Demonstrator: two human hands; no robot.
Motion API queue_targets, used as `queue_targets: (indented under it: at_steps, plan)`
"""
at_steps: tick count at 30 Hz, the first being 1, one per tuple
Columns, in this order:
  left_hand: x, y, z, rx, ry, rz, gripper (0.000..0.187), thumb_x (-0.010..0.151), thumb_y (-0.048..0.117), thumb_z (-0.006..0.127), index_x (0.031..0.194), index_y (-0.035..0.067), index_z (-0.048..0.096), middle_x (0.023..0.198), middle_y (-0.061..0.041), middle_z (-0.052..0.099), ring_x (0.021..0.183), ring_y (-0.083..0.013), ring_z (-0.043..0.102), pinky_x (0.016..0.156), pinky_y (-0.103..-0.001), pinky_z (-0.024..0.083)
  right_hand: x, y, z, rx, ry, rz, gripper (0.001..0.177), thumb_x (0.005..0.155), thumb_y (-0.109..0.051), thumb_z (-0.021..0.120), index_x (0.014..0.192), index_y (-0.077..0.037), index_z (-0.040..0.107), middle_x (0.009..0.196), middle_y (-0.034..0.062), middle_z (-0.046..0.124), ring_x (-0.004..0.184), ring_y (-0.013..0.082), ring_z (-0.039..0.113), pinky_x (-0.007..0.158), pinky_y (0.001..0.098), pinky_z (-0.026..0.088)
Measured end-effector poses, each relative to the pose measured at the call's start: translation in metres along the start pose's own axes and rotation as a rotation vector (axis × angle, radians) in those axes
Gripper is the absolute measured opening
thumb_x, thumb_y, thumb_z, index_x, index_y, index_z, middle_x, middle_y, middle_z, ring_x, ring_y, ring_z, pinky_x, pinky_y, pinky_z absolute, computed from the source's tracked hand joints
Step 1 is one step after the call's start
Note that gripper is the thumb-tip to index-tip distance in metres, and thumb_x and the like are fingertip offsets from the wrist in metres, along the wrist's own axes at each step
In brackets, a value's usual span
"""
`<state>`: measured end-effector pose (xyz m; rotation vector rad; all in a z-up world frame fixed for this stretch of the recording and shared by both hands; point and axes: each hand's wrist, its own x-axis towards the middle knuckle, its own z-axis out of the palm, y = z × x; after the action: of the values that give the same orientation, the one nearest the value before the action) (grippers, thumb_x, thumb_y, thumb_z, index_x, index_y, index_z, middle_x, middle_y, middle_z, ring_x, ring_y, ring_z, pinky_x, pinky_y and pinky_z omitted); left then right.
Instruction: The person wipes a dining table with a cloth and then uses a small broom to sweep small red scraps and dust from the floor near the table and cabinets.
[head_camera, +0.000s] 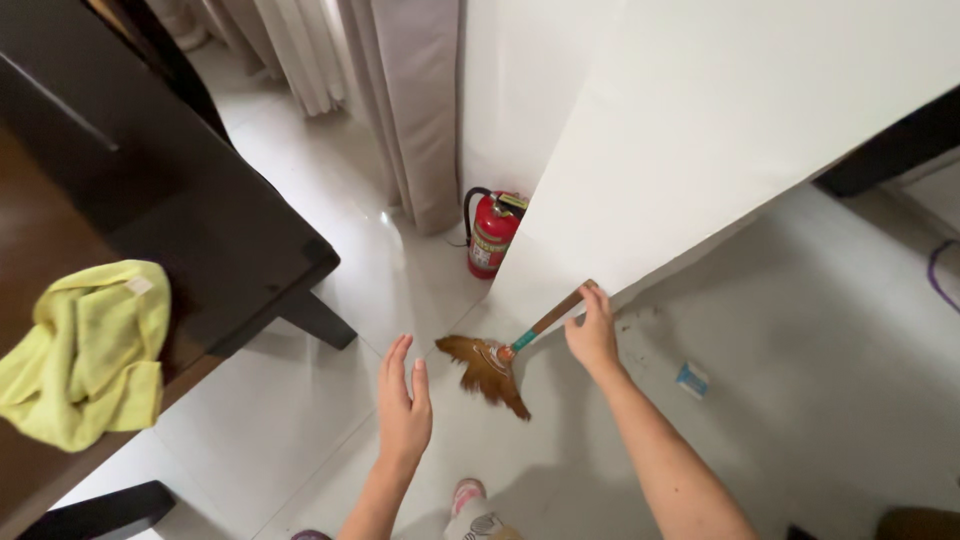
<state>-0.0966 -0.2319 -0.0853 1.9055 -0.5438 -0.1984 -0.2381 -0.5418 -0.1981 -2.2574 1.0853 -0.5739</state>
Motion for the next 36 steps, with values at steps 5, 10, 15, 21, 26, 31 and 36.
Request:
queue_targets:
  at_steps: [5,10,15,21,26,31,36]
  plan:
    - [0.005,-0.026,0.014,0.005,-0.028,-0.015,0.042,0.105,0.020,0.048,0.142,0.000,0.051,0.149,-0.018,0.050,0.139,-0.0332,0.047,0.115,-0.041,0.036,0.022,0.043,0.017,-0.075,-0.003,-0.005,0.062,0.082,0.003,0.060,0.143,0.000,0.052,0.150,0.0182,0.046,0.137,0.0384,0.046,0.113,0.0420,0.042]
    - [0.003,-0.049,0.021,0.035,-0.022,-0.020,0.042,0.104,0.020,0.049,0.141,-0.001,0.052,0.149,-0.019,0.051,0.139,-0.0339,0.047,0.116,-0.041,0.035,0.022,0.036,0.023,-0.137,0.007,0.039,0.063,0.079,0.003,0.061,0.142,0.000,0.054,0.143,0.0184,0.049,0.129,0.0396,0.050,0.106,0.0428,0.045]
    - [0.001,-0.053,0.026,0.051,-0.018,-0.044,0.042,0.105,0.020,0.050,0.141,-0.001,0.052,0.148,-0.018,0.052,0.138,-0.0334,0.049,0.115,-0.043,0.037,0.022,0.034,0.025,-0.176,0.010,0.115,0.045,0.084,-0.009,0.068,0.126,0.003,0.060,0.131,0.0274,0.046,0.114,0.0423,0.054,0.098,0.0432,0.050]
    - [0.004,-0.022,0.026,-0.015,-0.047,-0.159,0.040,0.102,0.021,0.051,0.139,0.005,0.055,0.137,-0.013,0.055,0.122,-0.0253,0.059,0.094,-0.037,0.053,-0.002,0.035,0.034,-0.163,-0.248,0.278,0.030,0.080,-0.021,0.086,0.099,-0.003,0.072,0.119,0.0228,0.056,0.102,0.0348,0.061,0.088,0.0426,0.053]
    - [0.006,0.006,0.023,-0.030,-0.052,-0.152,0.040,0.102,0.020,0.052,0.139,0.005,0.054,0.134,-0.012,0.055,0.117,-0.0235,0.060,0.089,-0.035,0.054,-0.034,0.013,0.045,0.300,-0.456,0.311,0.021,0.083,-0.006,0.074,0.103,-0.006,0.069,0.079,0.0085,0.074,0.067,0.0185,0.068,0.064,0.0353,0.055]
    - [0.007,0.024,0.021,-0.061,-0.027,-0.040,0.041,0.103,0.019,0.053,0.141,0.004,0.052,0.134,-0.013,0.054,0.116,-0.0231,0.059,0.093,-0.034,0.054,-0.029,-0.048,0.031,0.314,-0.472,0.236,0.015,0.088,-0.007,0.072,0.101,-0.004,0.066,0.075,0.0078,0.074,0.065,0.0172,0.069,0.062,0.0338,0.055]
    - [0.011,0.026,0.016,-0.110,-0.028,-0.104,0.046,0.101,0.020,0.055,0.143,0.005,0.049,0.136,-0.012,0.053,0.111,-0.0214,0.063,0.089,-0.034,0.055,-0.018,-0.124,0.001,0.430,-0.405,0.062,0.017,0.090,-0.010,0.068,0.104,-0.002,0.062,0.077,0.0063,0.073,0.067,0.0146,0.075,0.063,0.0283,0.059]
